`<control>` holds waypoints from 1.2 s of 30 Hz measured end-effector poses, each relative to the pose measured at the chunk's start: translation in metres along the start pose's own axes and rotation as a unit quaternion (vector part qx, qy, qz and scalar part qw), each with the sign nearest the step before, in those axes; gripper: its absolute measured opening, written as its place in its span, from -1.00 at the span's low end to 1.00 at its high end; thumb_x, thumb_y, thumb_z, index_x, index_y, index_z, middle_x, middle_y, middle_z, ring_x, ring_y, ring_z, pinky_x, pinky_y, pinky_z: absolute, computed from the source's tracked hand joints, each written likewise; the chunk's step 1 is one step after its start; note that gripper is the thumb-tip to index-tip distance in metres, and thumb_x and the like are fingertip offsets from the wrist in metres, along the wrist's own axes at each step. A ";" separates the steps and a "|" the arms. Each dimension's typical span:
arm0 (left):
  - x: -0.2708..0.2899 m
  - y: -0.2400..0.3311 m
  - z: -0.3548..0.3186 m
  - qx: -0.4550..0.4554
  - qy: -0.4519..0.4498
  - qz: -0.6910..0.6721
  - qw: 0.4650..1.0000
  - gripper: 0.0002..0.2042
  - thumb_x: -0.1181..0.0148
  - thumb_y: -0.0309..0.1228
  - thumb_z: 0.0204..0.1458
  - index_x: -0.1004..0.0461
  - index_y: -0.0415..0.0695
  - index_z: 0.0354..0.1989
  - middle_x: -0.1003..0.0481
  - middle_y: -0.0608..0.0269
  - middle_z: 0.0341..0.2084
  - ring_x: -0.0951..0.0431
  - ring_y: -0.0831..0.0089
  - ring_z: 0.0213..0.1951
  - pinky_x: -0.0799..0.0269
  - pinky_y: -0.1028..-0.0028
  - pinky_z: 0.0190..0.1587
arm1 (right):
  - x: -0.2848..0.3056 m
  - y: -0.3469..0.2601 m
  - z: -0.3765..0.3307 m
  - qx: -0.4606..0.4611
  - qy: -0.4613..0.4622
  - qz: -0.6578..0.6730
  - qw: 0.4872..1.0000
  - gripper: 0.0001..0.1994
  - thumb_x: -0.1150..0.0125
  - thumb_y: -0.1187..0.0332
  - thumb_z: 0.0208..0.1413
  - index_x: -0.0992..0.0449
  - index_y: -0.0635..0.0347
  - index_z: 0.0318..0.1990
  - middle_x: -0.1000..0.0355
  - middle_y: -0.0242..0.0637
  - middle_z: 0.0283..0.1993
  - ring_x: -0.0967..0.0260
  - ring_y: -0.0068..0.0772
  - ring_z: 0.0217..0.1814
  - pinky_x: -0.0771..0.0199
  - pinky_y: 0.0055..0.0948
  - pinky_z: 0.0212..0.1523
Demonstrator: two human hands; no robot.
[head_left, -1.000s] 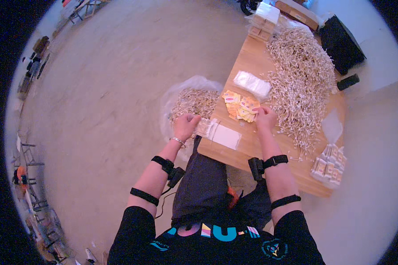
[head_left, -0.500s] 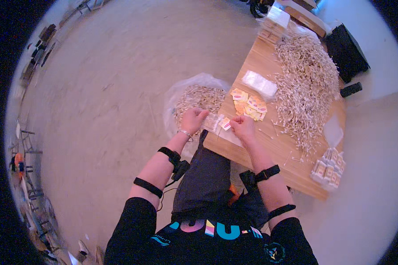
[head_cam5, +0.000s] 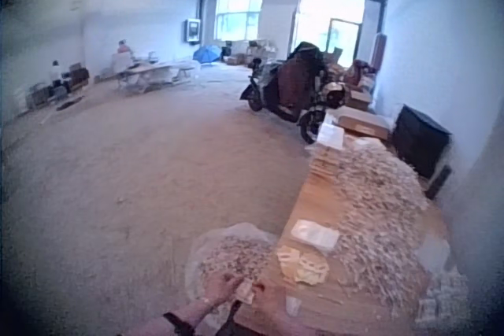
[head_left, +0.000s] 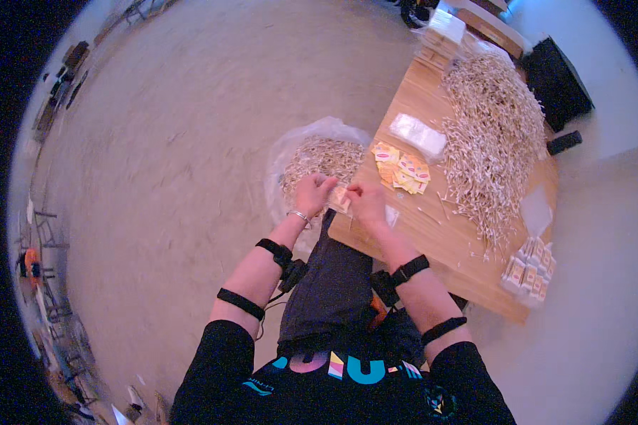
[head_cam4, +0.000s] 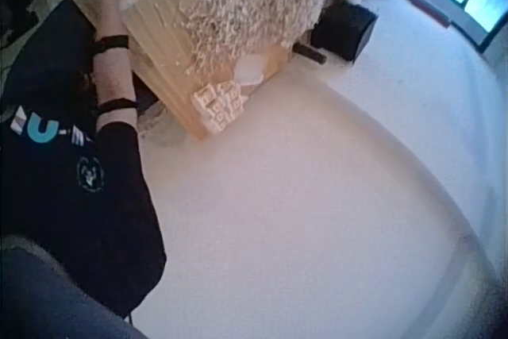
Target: The recorder is counting out small white sticks and placing them into small plastic bags.
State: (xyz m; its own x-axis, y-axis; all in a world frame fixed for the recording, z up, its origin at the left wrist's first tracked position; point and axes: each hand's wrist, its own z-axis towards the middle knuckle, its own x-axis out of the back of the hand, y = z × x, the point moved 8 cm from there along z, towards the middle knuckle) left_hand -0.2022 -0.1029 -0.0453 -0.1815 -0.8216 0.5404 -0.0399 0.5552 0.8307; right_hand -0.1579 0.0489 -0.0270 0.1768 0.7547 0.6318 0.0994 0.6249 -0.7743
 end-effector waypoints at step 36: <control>-0.223 0.175 -0.123 -0.456 -0.194 0.044 0.868 -0.87 -0.20 -0.44 -0.15 -0.46 -0.13 -0.38 -0.44 0.17 -0.32 -0.39 0.14 -0.21 -0.29 0.27 -0.11 | 0.237 0.170 -0.136 -0.226 0.318 -0.147 0.909 -0.67 -0.08 0.36 -0.06 -0.36 0.20 -0.08 -0.26 -0.14 -0.10 -0.22 -0.12 -0.06 -0.23 -0.22 -0.02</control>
State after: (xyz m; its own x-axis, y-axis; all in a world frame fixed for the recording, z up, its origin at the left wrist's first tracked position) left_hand -0.0480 0.1612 -0.0038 -0.4681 -0.5778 0.6686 0.7527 0.1357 0.6442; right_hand 0.0345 0.3072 -0.0139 0.5931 0.2108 0.7770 0.6004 0.5272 -0.6014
